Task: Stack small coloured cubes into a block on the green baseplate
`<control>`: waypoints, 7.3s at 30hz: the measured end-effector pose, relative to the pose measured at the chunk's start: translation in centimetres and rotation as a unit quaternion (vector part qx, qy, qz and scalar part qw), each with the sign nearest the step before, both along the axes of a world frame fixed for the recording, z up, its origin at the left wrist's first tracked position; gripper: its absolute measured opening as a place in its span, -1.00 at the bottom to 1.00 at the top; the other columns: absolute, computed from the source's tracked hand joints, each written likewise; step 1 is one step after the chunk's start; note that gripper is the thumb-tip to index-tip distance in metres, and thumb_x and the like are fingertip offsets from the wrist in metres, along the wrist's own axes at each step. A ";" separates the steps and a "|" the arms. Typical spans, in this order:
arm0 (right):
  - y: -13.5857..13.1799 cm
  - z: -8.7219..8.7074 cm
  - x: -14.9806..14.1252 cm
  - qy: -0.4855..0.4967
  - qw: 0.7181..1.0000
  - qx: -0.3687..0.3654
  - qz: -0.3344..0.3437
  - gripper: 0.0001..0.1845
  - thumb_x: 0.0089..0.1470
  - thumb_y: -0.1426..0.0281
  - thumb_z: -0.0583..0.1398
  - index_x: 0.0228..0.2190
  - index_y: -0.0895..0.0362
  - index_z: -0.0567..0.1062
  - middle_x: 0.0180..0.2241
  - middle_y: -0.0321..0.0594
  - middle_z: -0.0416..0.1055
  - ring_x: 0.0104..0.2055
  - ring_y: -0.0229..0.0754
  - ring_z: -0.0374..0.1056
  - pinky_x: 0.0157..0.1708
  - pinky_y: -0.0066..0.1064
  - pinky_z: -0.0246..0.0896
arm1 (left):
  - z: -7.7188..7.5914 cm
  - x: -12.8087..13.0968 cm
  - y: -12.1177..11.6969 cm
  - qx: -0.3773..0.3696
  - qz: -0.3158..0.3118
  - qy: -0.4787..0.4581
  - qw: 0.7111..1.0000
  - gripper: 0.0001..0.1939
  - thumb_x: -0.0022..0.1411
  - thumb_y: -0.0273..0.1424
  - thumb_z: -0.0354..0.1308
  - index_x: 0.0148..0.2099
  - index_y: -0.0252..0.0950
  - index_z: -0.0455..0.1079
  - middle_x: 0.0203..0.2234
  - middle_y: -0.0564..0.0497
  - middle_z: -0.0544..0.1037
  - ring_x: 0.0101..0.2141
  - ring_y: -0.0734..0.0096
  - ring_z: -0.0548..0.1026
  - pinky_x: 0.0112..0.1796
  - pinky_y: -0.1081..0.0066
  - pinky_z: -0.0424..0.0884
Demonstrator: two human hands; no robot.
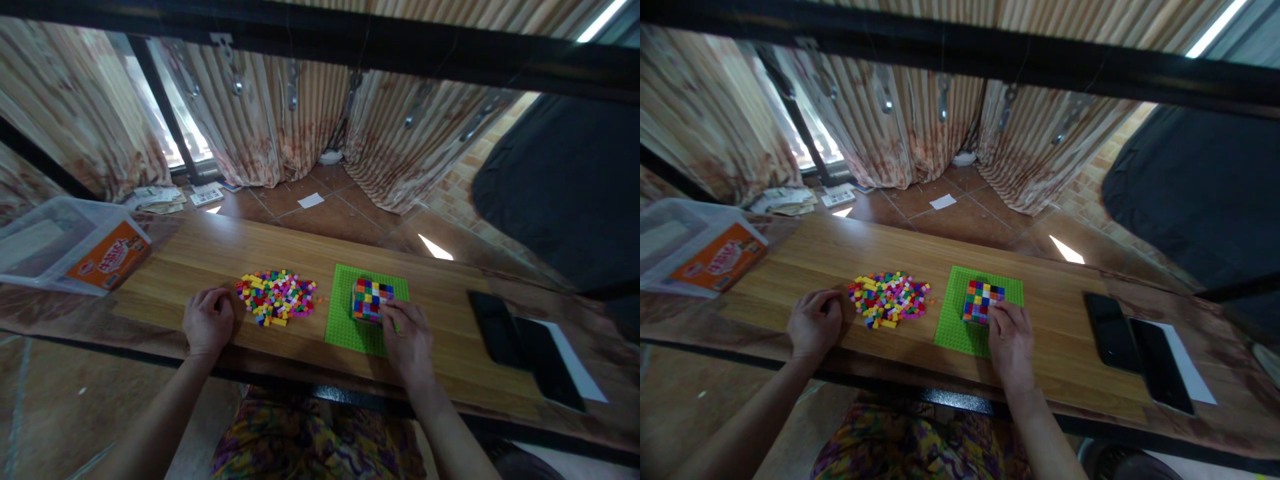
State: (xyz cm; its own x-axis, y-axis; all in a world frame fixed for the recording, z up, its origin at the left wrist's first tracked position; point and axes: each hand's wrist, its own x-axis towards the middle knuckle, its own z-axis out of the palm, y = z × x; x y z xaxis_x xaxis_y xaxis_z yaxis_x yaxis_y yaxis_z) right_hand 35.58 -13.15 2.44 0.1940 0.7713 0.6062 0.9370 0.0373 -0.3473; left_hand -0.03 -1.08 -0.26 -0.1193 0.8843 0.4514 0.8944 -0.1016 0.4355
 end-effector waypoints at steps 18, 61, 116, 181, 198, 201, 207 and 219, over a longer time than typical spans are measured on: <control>-3.5 2.8 -4.4 0.146 0.987 0.061 -0.040 -0.81 0.20 0.37 0.15 -0.25 0.13 0.57 -0.28 -0.13 0.52 -0.23 -0.15 0.45 -0.20 -0.33 0.35 | -0.3 0.0 0.0 0.007 -0.009 0.001 1.000 -0.76 0.19 -0.42 0.01 -0.27 -0.27 0.52 -0.27 -0.11 0.57 -0.19 0.17 0.47 -0.13 0.25 0.35; 5.1 -0.7 -20.2 -0.023 0.976 -0.171 0.135 -0.93 0.14 0.47 0.17 -0.37 0.12 0.48 -0.25 -0.13 0.39 -0.14 -0.07 0.22 -0.12 -0.24 0.18 | -0.7 0.0 -0.2 0.025 -0.011 -0.001 1.000 -0.79 0.19 -0.45 0.02 -0.28 -0.25 0.51 -0.31 -0.08 0.57 -0.22 0.22 0.47 -0.16 0.28 0.37; -0.1 2.4 0.2 0.031 0.991 -0.121 -0.049 -0.72 0.15 0.29 0.08 -0.41 0.11 0.55 -0.38 -0.17 0.49 -0.39 -0.17 0.40 -0.40 -0.37 0.21 | 0.0 0.0 -0.2 0.007 -0.006 0.009 1.000 -0.76 0.19 -0.39 0.01 -0.26 -0.25 0.52 -0.27 -0.09 0.57 -0.18 0.16 0.47 -0.14 0.26 0.38; 7.6 -0.2 -16.0 0.014 0.958 -0.244 0.147 -0.78 0.18 0.38 0.14 -0.25 0.04 0.60 -0.24 -0.21 0.47 -0.15 -0.14 0.29 -0.09 -0.36 0.14 | -0.5 0.3 -0.6 0.017 -0.021 -0.033 0.999 -0.82 0.17 -0.51 0.07 -0.30 -0.22 0.50 -0.30 -0.04 0.56 -0.21 0.23 0.47 -0.12 0.26 0.40; 9.9 3.9 -19.1 -0.129 0.909 -0.371 0.141 -0.67 0.12 0.64 0.03 -0.31 0.24 0.59 -0.25 0.08 0.52 -0.22 -0.06 0.47 -0.31 -0.35 0.27 | -0.5 0.3 -0.5 0.016 -0.009 -0.021 1.000 -0.81 0.18 -0.47 0.05 -0.30 -0.21 0.50 -0.30 -0.03 0.57 -0.22 0.24 0.47 -0.13 0.27 0.40; 9.6 3.7 -19.1 -0.133 0.909 -0.362 0.160 -0.66 0.11 0.65 0.04 -0.29 0.22 0.58 -0.20 0.04 0.51 -0.19 -0.08 0.45 -0.26 -0.37 0.27 | -0.5 0.3 -0.5 0.013 -0.011 -0.021 1.000 -0.81 0.18 -0.46 0.05 -0.29 -0.22 0.50 -0.29 -0.04 0.58 -0.21 0.23 0.47 -0.13 0.26 0.41; 8.8 2.6 -16.4 -0.067 0.929 -0.303 0.203 -0.73 0.17 0.55 0.07 -0.32 0.12 0.58 -0.25 -0.14 0.51 -0.18 -0.17 0.40 -0.16 -0.42 0.21 | -0.4 0.2 -0.5 0.015 -0.015 -0.018 1.000 -0.81 0.18 -0.47 0.05 -0.29 -0.23 0.50 -0.30 -0.05 0.57 -0.21 0.22 0.47 -0.12 0.26 0.41; 9.0 0.6 -9.4 0.032 0.954 -0.269 0.132 -0.74 0.14 0.49 0.11 -0.32 0.07 0.61 -0.30 -0.23 0.51 -0.25 -0.23 0.40 -0.18 -0.44 0.20 | -0.3 0.2 -0.5 0.024 -0.018 -0.018 0.999 -0.82 0.17 -0.48 0.05 -0.29 -0.22 0.49 -0.30 -0.05 0.56 -0.20 0.22 0.48 -0.11 0.25 0.40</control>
